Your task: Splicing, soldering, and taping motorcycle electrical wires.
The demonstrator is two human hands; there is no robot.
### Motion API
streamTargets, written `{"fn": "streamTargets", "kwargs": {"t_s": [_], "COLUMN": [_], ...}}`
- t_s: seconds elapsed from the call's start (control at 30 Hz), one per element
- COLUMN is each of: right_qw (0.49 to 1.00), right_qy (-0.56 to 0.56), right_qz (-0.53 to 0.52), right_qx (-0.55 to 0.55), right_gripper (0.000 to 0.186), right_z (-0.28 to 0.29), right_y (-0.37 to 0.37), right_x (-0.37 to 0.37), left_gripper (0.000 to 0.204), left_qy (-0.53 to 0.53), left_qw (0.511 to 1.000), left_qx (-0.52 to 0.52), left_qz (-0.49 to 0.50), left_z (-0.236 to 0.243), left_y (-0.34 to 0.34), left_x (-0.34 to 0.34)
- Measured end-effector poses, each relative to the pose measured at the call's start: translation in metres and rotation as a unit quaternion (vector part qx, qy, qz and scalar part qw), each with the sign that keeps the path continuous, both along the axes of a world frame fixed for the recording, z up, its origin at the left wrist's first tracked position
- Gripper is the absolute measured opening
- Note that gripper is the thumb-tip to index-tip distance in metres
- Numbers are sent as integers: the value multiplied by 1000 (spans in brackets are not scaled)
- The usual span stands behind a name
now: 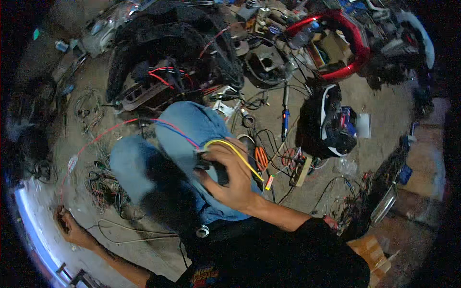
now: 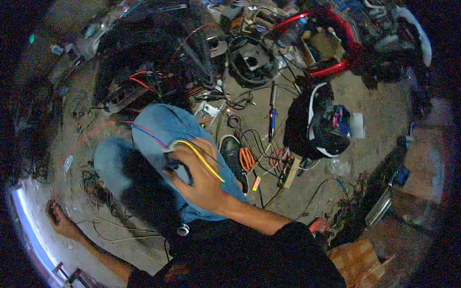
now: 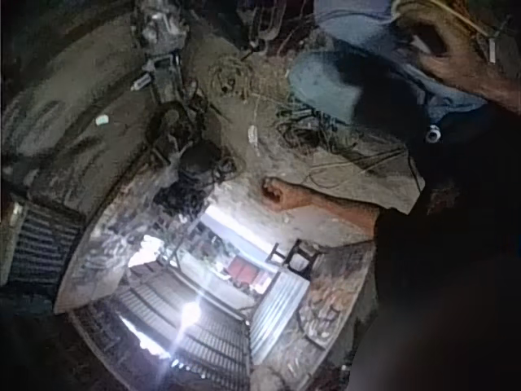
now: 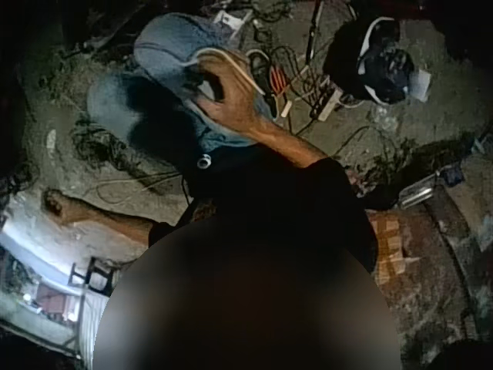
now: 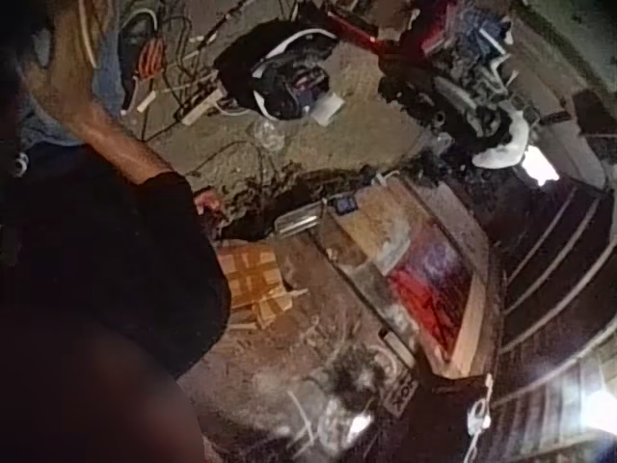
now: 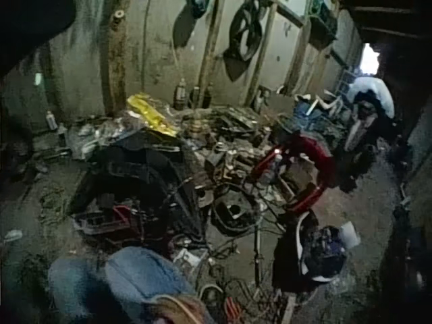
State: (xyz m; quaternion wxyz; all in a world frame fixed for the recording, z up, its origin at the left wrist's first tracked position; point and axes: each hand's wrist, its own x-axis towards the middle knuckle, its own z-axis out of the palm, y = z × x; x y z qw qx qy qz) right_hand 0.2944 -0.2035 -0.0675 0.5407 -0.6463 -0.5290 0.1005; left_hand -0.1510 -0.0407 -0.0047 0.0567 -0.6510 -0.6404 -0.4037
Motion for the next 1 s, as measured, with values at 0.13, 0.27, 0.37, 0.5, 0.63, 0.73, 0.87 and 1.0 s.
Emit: {"fn": "streamTargets", "kwargs": {"t_s": [0.13, 0.27, 0.37, 0.5, 0.63, 0.73, 0.87, 1.0], "right_qw": [1000, 1000, 999, 996, 992, 985, 975, 947], "right_qy": [18, 15, 40, 76, 110, 148, 158, 57], "right_qz": [-5, 6, 20, 34, 35, 25, -62, -205], "right_qx": [-9, 3, 8, -7, -45, -87, -143, -242], "right_gripper": [47, 48, 54, 63, 60, 55, 42, 37], "right_z": [6, 12, 12, 7, -1, -14, -51, -120], "right_y": [14, 26, 24, 13, -6, -27, -63, -98], "right_x": [6, 17, 19, 22, 27, 35, 53, 84], "left_gripper": [28, 26, 26, 25, 23, 24, 23, 23], "left_qy": [-26, -32, -25, 1, -17, 41, 24, 26], "left_qw": [999, 999, 1000, 1000, 1000, 999, 999, 1000], "left_qx": [-33, -27, -12, -19, -21, -17, -9, -1], "left_qz": [8, 14, 1, 1, -1, 7, 23, 12], "left_z": [5, 4, 2, 4, 10, 17, 24, 30], "left_y": [0, -6, -11, -12, -8, -7, -7, -12], "left_x": [-9, -12, -9, -6, -7, -11, -18, -21]}}
